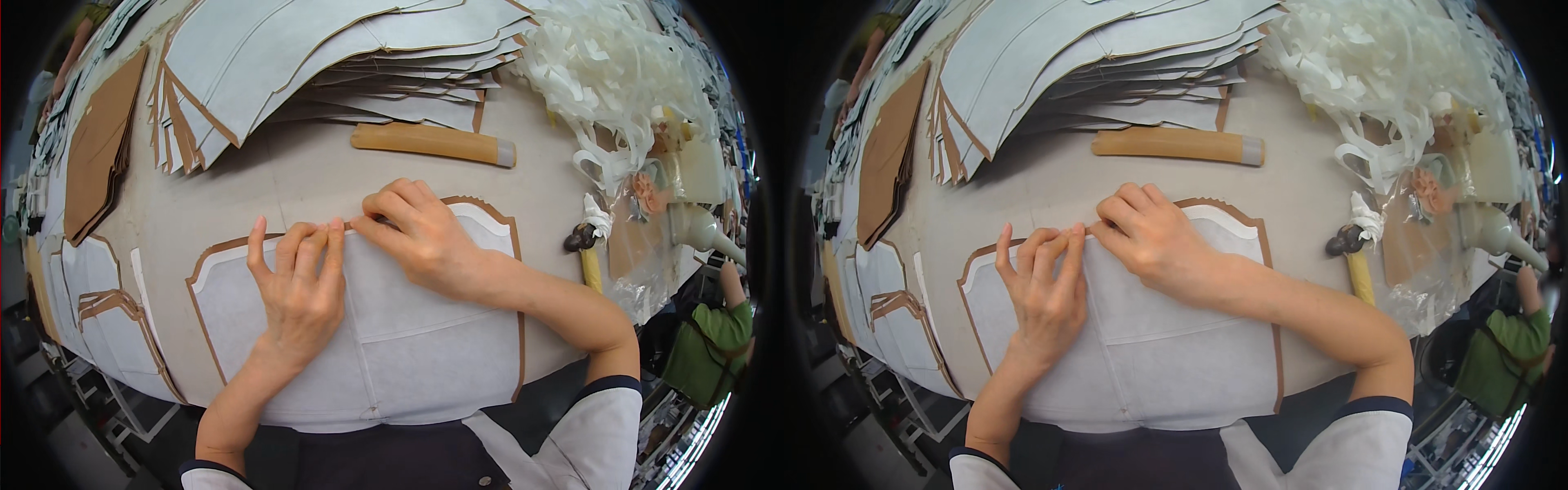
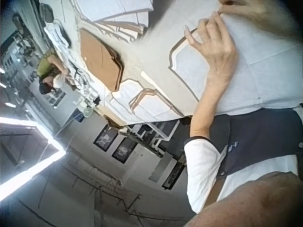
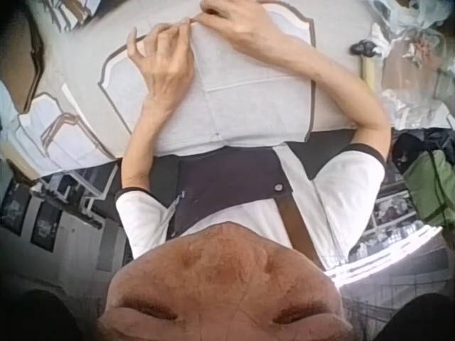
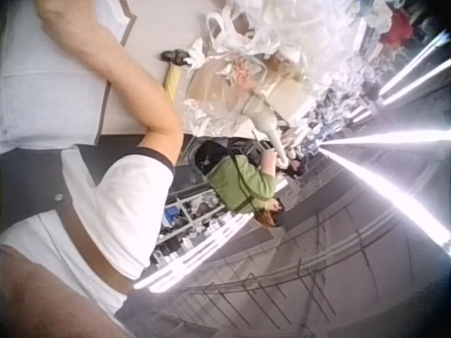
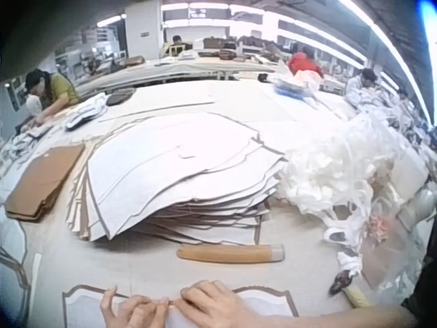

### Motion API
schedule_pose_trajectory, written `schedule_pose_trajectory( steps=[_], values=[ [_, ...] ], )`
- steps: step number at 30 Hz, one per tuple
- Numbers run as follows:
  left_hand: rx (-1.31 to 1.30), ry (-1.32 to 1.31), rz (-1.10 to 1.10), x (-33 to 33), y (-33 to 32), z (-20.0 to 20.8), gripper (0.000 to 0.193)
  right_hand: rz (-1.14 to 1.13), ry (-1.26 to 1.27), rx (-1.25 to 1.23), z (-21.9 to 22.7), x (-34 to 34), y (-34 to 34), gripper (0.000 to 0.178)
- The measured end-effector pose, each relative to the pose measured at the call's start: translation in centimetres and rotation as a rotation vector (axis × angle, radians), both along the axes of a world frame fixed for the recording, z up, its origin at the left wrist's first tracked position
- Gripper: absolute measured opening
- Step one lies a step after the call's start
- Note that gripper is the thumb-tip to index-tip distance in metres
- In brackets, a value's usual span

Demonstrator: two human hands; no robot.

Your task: The worker is folding the edges of lining material over leather components and using a hammer and creaser to bond them.

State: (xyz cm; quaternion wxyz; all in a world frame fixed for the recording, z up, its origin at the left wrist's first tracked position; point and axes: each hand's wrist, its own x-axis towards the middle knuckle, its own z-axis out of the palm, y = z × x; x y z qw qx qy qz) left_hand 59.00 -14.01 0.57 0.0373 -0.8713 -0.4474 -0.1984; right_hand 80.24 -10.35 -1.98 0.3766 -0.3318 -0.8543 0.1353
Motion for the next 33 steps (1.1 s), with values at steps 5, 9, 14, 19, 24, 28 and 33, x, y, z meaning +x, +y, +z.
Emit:
schedule_pose_trajectory(
  steps=[5, 9, 14, 19, 24, 28, 33],
  values=[
    [0.044, 0.117, 0.034, 0.9, -0.6, 0.3, 0.056, -0.018, -0.014, 0.002, 0.0, 1.3, -0.3, 0.033],
    [0.042, 0.176, 0.050, 1.4, -1.0, 0.7, 0.057, -0.018, -0.044, -0.014, 0.5, 2.8, -0.5, 0.034],
    [0.024, 0.215, 0.068, 1.6, -1.2, 0.8, 0.058, -0.056, -0.086, -0.003, 0.5, 5.1, -1.0, 0.032],
    [0.004, 0.190, 0.043, 2.1, -1.1, 1.0, 0.052, -0.083, -0.083, 0.022, 0.3, 6.9, -1.4, 0.031],
    [0.002, 0.115, 0.041, 3.6, -0.7, 0.7, 0.049, -0.097, -0.039, 0.018, 0.5, 7.7, -1.7, 0.031],
    [-0.172, -0.129, -0.079, 7.9, 0.8, 1.0, 0.047, -0.120, -0.050, -0.008, 1.2, 8.0, -2.1, 0.031],
    [-0.267, -0.289, -0.181, 10.0, 3.6, 0.4, 0.051, -0.435, 0.140, -0.486, 3.0, 9.5, -3.3, 0.027]
  ],
)
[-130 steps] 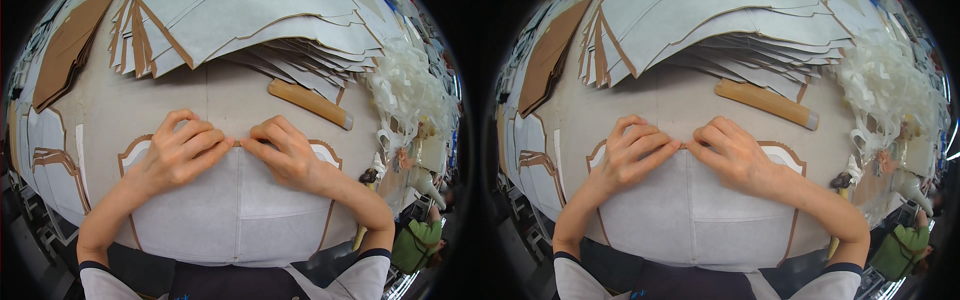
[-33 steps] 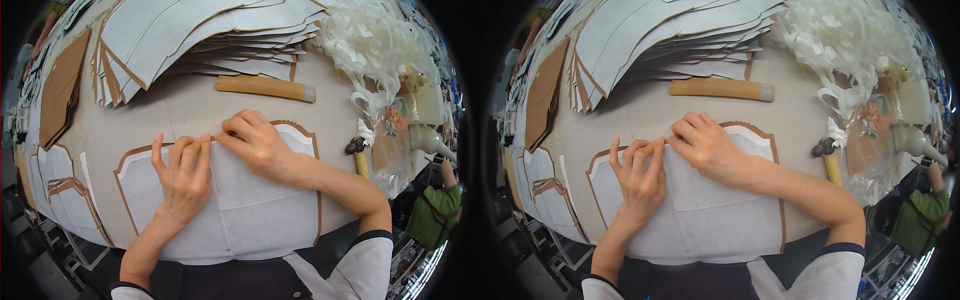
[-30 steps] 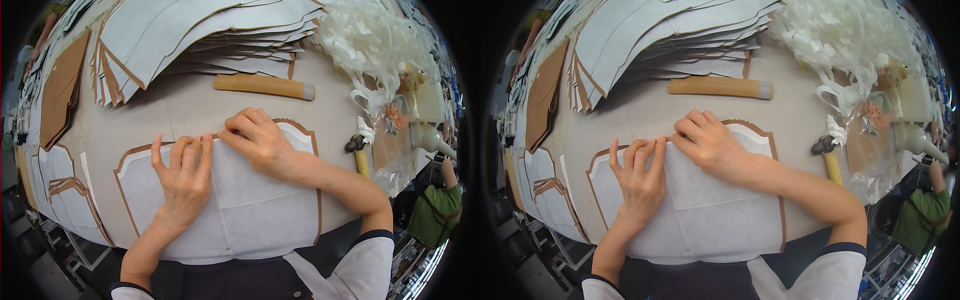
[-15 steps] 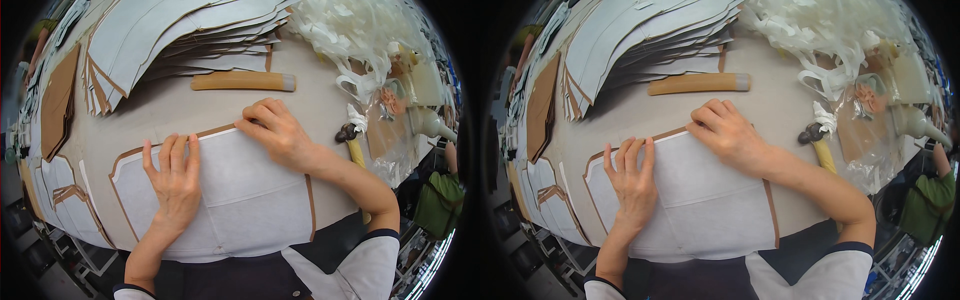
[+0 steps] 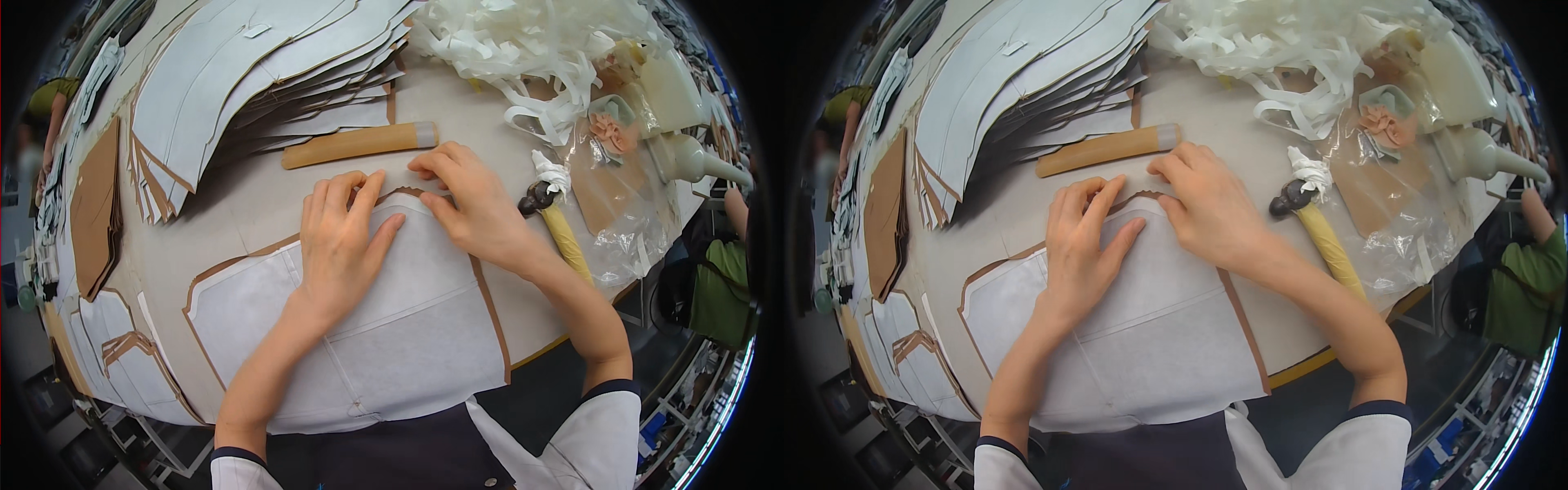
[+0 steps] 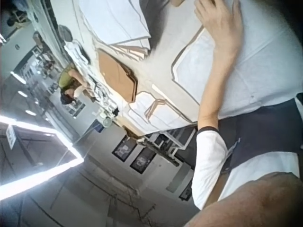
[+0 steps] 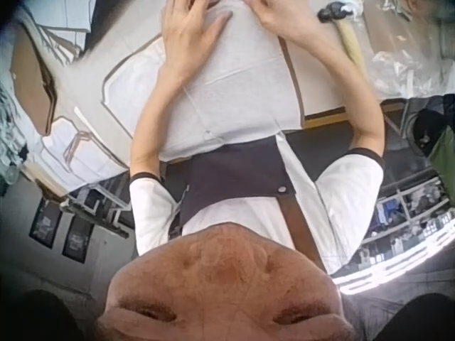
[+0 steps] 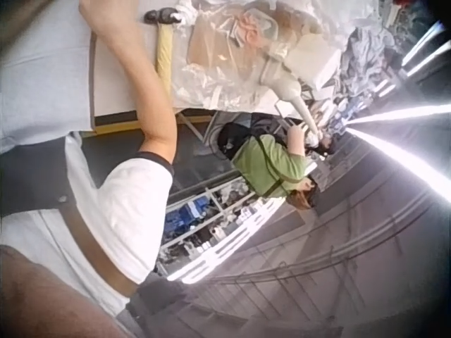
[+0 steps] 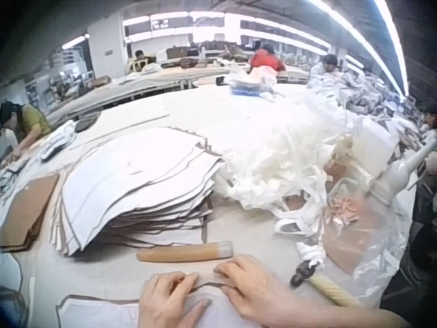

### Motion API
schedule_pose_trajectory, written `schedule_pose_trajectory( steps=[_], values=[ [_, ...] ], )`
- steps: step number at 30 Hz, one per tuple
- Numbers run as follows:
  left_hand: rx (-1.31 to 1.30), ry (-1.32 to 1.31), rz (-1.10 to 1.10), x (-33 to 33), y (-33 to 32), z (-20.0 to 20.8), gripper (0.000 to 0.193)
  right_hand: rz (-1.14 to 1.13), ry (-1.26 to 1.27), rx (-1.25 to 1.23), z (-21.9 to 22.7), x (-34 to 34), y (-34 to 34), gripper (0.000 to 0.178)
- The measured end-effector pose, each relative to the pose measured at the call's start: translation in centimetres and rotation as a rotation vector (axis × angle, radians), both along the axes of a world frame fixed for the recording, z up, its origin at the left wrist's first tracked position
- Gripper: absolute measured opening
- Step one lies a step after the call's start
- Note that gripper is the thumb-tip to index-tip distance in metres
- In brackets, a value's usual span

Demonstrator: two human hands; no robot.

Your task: The worker is folding the edges of lining material over leather components and using a hammer and creaser to bond them.

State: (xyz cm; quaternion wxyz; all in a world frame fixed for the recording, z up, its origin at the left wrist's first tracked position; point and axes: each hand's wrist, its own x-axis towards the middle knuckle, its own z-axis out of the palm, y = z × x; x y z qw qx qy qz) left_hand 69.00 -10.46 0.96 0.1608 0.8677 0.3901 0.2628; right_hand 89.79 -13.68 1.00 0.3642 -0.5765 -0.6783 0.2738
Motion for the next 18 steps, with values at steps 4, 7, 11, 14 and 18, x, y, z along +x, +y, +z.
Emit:
schedule_pose_trajectory(
  steps=[4, 7, 11, 14, 18],
  values=[
    [-0.145, -0.087, -0.099, -0.2, 1.9, 0.3, 0.046, -0.006, -0.092, -0.068, 1.3, 0.8, -1.1, 0.027],
    [-0.349, -0.088, -0.194, 0.4, 3.2, 1.1, 0.040, 0.040, -0.198, -0.104, 1.8, 1.7, -1.3, 0.032],
    [-0.338, -0.029, -0.324, 1.4, 4.1, 1.7, 0.031, 0.020, -0.230, -0.073, 1.6, 2.2, -2.1, 0.031],
    [-0.351, -0.011, -0.405, 1.7, 5.1, 1.3, 0.024, 0.002, -0.206, -0.001, 1.4, 2.0, -1.9, 0.027],
    [-0.399, -0.068, -0.453, 1.5, 5.7, 0.7, 0.015, 0.076, -0.132, -0.059, 1.0, 2.8, -1.5, 0.013]
  ],
)
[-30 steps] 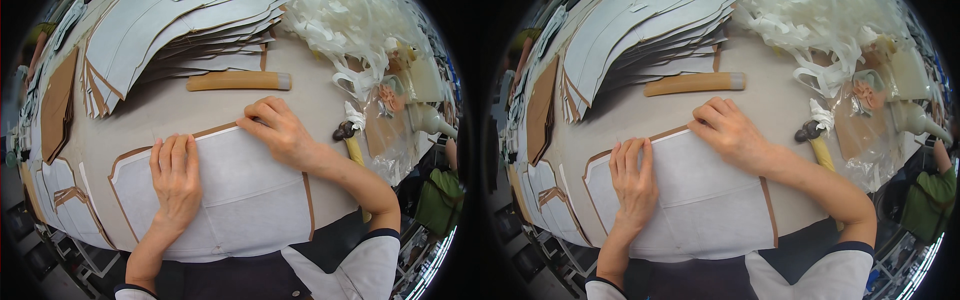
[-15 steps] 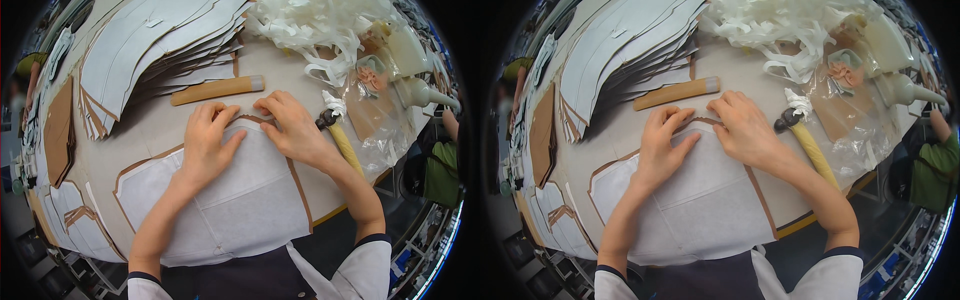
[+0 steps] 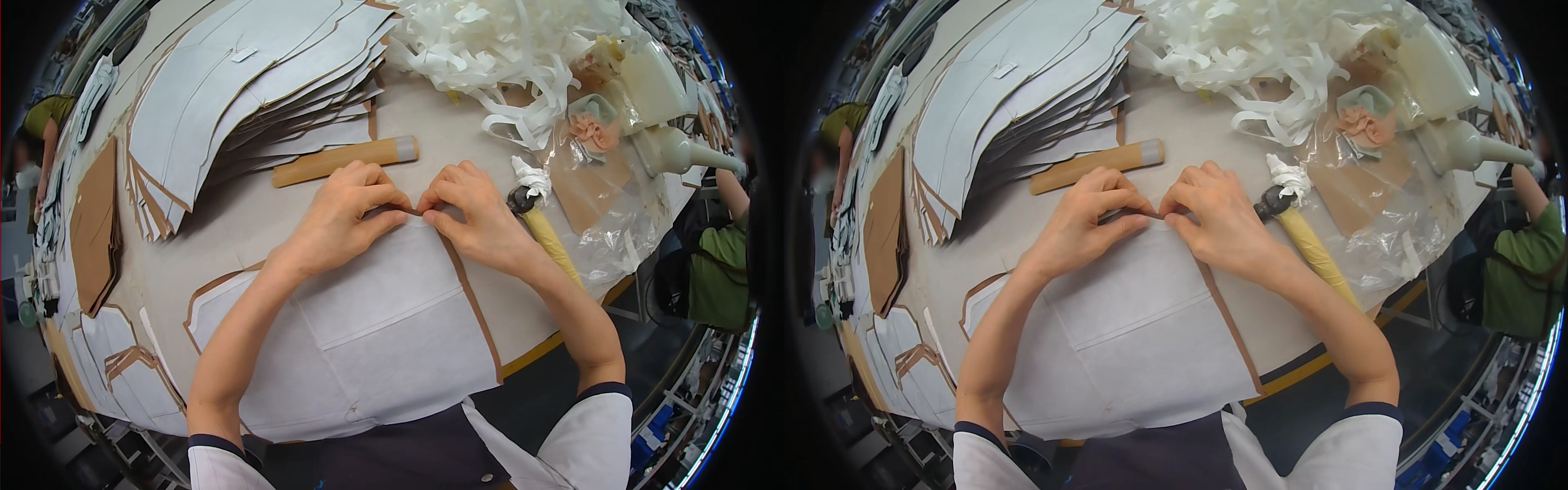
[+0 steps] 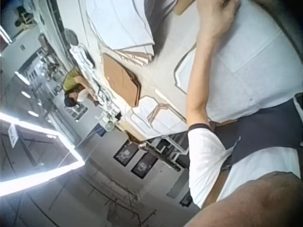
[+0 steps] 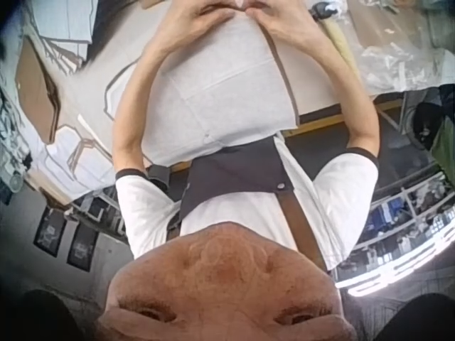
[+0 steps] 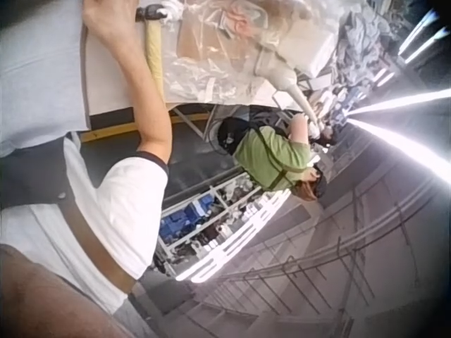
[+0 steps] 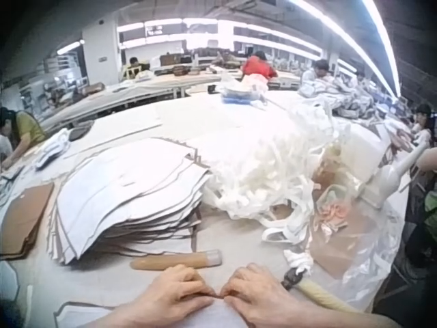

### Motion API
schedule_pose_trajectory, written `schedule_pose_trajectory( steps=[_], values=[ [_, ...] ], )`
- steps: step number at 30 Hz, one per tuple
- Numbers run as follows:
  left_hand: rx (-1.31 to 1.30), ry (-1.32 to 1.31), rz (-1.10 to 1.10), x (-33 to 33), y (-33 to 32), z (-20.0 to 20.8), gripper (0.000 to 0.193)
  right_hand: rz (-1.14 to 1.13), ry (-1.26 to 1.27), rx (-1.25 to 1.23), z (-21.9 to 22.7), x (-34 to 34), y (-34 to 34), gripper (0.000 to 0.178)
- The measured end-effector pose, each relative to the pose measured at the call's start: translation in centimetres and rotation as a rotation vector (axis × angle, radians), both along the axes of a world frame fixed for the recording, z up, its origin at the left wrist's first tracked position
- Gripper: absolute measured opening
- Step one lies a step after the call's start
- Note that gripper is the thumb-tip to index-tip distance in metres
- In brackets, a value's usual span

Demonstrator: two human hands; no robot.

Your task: The worker is folding the edges of lining material over leather components and using a hammer and creaser to bond them.

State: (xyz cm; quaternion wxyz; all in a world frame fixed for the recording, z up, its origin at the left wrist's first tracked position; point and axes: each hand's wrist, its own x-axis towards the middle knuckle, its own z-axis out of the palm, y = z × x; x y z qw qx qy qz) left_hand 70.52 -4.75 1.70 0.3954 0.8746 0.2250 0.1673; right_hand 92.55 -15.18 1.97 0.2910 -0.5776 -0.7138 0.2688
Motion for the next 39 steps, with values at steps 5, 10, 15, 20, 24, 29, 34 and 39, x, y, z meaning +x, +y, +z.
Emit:
schedule_pose_trajectory(
  steps=[5, 10, 15, 20, 24, 29, 34, 39],
  values=[
    [0.134, -0.039, -0.035, 0.3, 0.4, -0.7, 0.016, 0.004, -0.050, 0.064, -0.5, 0.0, 0.0, 0.010],
    [0.130, -0.075, -0.072, 0.2, 1.1, -1.2, 0.017, 0.016, -0.070, 0.058, -0.6, -0.2, 0.0, 0.013],
    [0.128, -0.096, -0.128, 0.3, 1.5, -1.2, 0.018, -0.031, -0.003, 0.077, -1.0, -0.4, -0.3, 0.013],
    [0.125, -0.100, -0.144, 0.2, 1.7, -1.5, 0.018, -0.059, -0.015, 0.061, -0.7, -0.8, -0.4, 0.012],
    [0.123, -0.104, -0.160, 0.0, 2.0, -1.8, 0.015, -0.076, -0.032, 0.088, -0.7, -0.8, -0.5, 0.011],
    [0.137, -0.103, -0.210, -0.2, 2.5, -2.0, 0.017, -0.002, -0.049, 0.199, -1.4, -0.2, -0.8, 0.017],
    [0.190, -0.141, -0.228, 0.0, 2.2, -1.8, 0.022, 0.061, -0.221, 0.431, -2.2, 0.4, -1.2, 0.021],
    [0.346, -0.131, -0.223, -0.7, 1.5, -1.8, 0.029, 0.275, -0.533, 0.745, -2.4, 0.4, -1.4, 0.024]
  ],
)
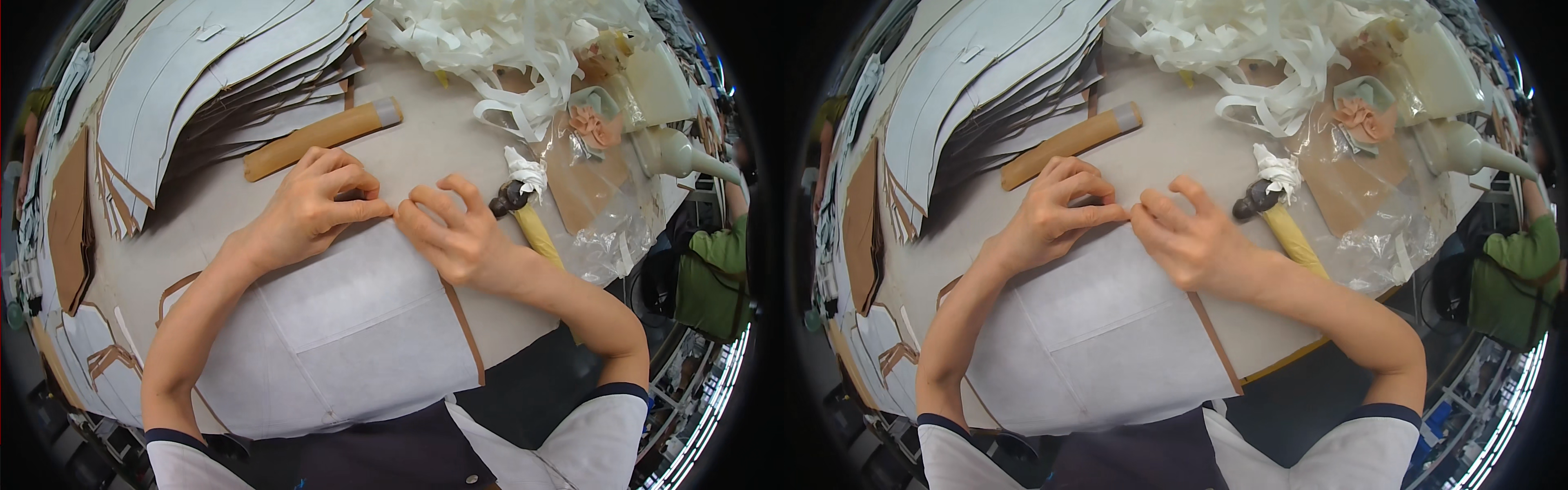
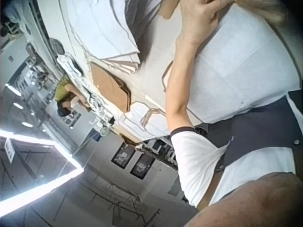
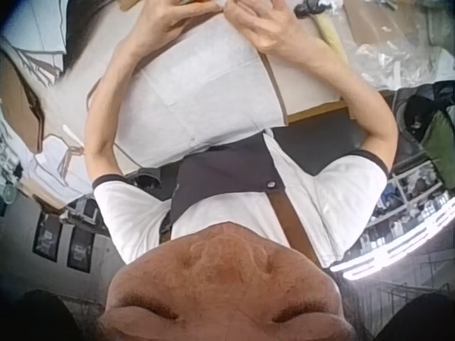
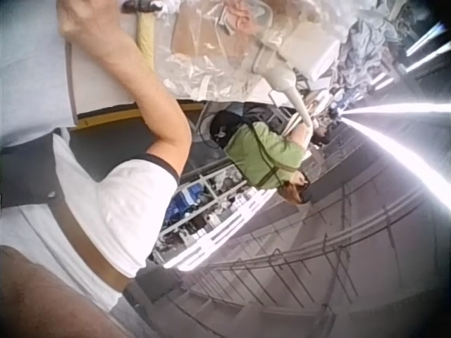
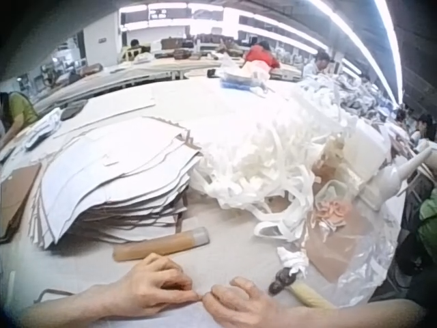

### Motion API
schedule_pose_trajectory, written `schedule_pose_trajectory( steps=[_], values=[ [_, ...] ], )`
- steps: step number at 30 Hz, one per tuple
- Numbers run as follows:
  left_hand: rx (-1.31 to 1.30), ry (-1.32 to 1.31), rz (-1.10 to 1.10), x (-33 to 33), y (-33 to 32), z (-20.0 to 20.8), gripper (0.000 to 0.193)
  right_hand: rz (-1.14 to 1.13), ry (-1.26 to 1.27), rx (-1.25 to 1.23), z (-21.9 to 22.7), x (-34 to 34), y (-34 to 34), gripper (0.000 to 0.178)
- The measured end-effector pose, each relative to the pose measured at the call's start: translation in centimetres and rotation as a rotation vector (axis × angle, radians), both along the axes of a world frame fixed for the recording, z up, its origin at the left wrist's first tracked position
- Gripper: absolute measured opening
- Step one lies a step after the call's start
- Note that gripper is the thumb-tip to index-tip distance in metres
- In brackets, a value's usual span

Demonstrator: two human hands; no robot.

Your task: The worker is folding the edges of lining material over leather components and using a hammer and creaser to bond them.

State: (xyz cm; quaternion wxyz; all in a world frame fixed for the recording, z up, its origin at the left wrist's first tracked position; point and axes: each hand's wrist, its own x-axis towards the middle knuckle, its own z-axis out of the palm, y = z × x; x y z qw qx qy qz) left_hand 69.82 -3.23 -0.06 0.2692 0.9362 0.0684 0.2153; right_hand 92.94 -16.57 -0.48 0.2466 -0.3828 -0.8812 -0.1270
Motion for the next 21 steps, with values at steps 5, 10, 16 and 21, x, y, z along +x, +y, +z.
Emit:
schedule_pose_trajectory(
  steps=[5, 10, 16, 21],
  values=[
    [0.101, -0.033, 0.126, -0.3, -1.8, 1.3, 0.041, -0.005, 0.009, -0.055, 0.1, -0.4, -0.4, 0.028],
    [0.189, -0.054, 0.385, -4.1, -6.3, 0.5, 0.048, -0.176, 0.426, -0.354, 0.3, -1.9, -0.3, 0.035],
    [0.232, -0.036, 0.478, -2.0, -8.0, 0.0, 0.049, -0.201, 0.385, -0.339, 0.2, -2.6, -0.2, 0.043],
    [0.350, 0.012, 0.496, -1.5, -8.3, -0.8, 0.049, -0.134, 0.021, -0.109, 0.0, -2.5, -0.5, 0.036]
  ],
)
